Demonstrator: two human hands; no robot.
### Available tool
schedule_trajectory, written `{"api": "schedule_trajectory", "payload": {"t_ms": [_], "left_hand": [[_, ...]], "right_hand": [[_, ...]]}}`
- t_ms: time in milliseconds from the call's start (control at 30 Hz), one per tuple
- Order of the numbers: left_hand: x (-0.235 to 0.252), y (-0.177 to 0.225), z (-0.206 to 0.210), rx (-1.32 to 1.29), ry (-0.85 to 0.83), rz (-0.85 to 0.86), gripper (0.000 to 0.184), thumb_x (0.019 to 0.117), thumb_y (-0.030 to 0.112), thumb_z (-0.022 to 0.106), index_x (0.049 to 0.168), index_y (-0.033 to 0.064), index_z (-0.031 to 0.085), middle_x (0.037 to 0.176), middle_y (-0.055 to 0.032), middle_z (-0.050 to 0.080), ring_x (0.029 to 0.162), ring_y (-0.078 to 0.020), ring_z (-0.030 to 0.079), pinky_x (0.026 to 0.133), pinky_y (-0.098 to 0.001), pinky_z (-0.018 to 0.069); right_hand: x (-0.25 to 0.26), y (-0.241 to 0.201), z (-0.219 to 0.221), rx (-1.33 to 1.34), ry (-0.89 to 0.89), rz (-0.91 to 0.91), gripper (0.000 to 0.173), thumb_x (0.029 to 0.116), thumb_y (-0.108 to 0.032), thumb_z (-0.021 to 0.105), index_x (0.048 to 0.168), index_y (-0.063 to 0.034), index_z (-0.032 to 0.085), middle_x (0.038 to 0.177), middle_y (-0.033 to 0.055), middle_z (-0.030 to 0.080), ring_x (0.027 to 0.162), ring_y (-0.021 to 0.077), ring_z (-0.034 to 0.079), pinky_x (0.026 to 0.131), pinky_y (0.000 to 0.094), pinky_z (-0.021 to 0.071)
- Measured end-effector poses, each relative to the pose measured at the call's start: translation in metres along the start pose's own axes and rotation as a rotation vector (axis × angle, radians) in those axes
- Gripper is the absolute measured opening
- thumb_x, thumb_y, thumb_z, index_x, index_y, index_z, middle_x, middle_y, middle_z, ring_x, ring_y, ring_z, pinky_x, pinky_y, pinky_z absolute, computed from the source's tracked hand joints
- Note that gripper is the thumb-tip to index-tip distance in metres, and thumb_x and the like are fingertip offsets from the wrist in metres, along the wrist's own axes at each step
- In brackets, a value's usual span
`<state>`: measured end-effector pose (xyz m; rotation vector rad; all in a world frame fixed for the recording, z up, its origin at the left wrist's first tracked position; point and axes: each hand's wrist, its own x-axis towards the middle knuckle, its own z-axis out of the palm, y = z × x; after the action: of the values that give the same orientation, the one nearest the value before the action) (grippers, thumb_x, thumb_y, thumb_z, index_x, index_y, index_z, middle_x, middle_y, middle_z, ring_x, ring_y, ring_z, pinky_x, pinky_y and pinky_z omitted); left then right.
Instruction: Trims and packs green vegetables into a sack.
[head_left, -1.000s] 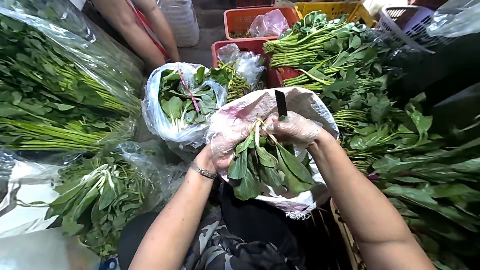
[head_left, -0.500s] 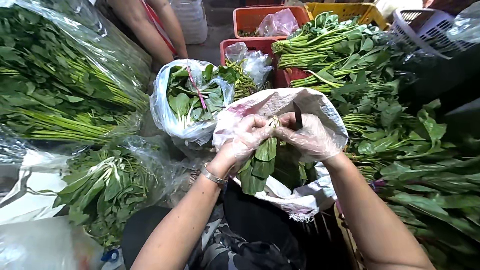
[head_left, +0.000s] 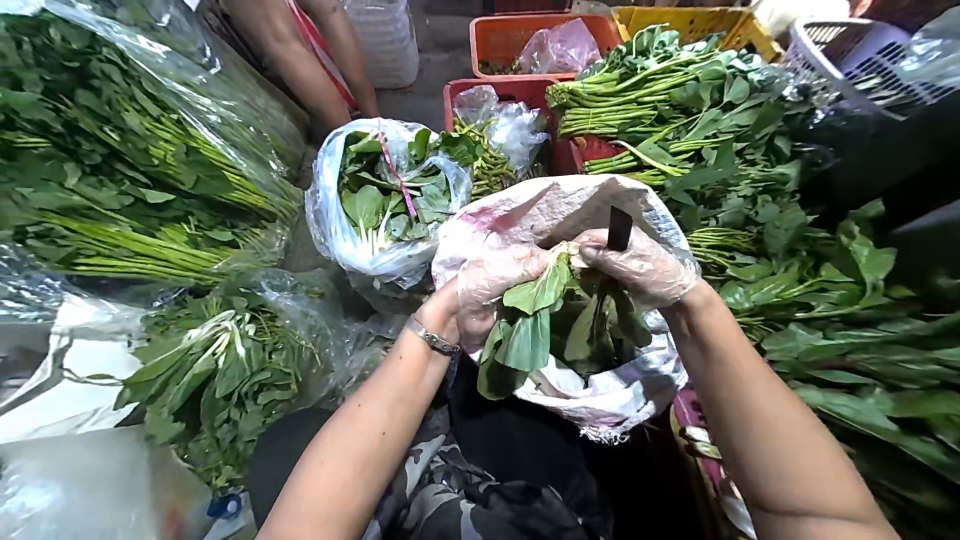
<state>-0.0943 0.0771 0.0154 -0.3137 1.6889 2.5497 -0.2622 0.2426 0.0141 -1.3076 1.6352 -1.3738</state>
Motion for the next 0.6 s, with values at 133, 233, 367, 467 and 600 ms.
{"api": "schedule_trajectory", "payload": {"t_ms": [133,233,367,467,600], "left_hand": [[0.007,-0.011,-0.011,-0.167,0.003,-0.146,0.019,0.1059,0.019,0.048,0.107,0.0122,0.066,0.083,0.0006,0.068,0.069,-0.0073,0.066,0.064,-0.0227,0.0584],[0.011,-0.009,-0.016,-0.336,-0.118,-0.237,0.027,0.1073,0.018,0.041,0.111,0.0087,0.066,0.081,-0.0016,0.070,0.069,-0.0093,0.068,0.069,-0.0252,0.0604],[0.008,0.000,-0.010,-0.347,-0.185,-0.243,0.033,0.1075,0.016,0.034,0.117,0.0070,0.065,0.087,-0.0039,0.072,0.072,-0.0112,0.070,0.071,-0.0264,0.0615],[0.007,0.001,-0.008,-0.143,-0.083,-0.163,0.028,0.1052,0.018,0.041,0.110,0.0082,0.066,0.089,-0.0020,0.071,0.074,-0.0092,0.068,0.069,-0.0254,0.0593],[0.001,0.009,0.006,0.287,0.086,0.013,0.025,0.1078,0.023,0.045,0.096,0.0151,0.066,0.077,0.0086,0.064,0.066,0.0033,0.059,0.060,-0.0137,0.0505]], "right_hand": [[0.001,0.000,0.004,0.076,0.047,0.130,0.029,0.0975,-0.009,0.045,0.079,-0.0173,0.066,0.064,-0.0150,0.060,0.055,-0.0070,0.051,0.054,0.0118,0.0444],[0.006,-0.002,-0.004,-0.010,-0.081,0.138,0.031,0.1001,-0.012,0.048,0.077,-0.0169,0.067,0.065,-0.0151,0.060,0.055,-0.0069,0.050,0.053,0.0125,0.0424],[0.013,-0.018,-0.011,-0.030,-0.155,0.152,0.030,0.1002,-0.010,0.048,0.078,-0.0136,0.068,0.071,-0.0132,0.067,0.059,-0.0075,0.054,0.057,0.0119,0.0453],[0.012,-0.032,-0.008,-0.265,-0.093,0.119,0.025,0.0998,-0.013,0.056,0.079,-0.0108,0.069,0.068,-0.0110,0.063,0.058,-0.0055,0.053,0.056,0.0154,0.0449],[-0.010,-0.052,0.009,-0.999,0.037,-0.061,0.016,0.0935,-0.026,0.068,0.089,-0.0120,0.075,0.066,0.0077,0.064,0.066,0.0279,0.066,0.062,0.0536,0.0504]]}}
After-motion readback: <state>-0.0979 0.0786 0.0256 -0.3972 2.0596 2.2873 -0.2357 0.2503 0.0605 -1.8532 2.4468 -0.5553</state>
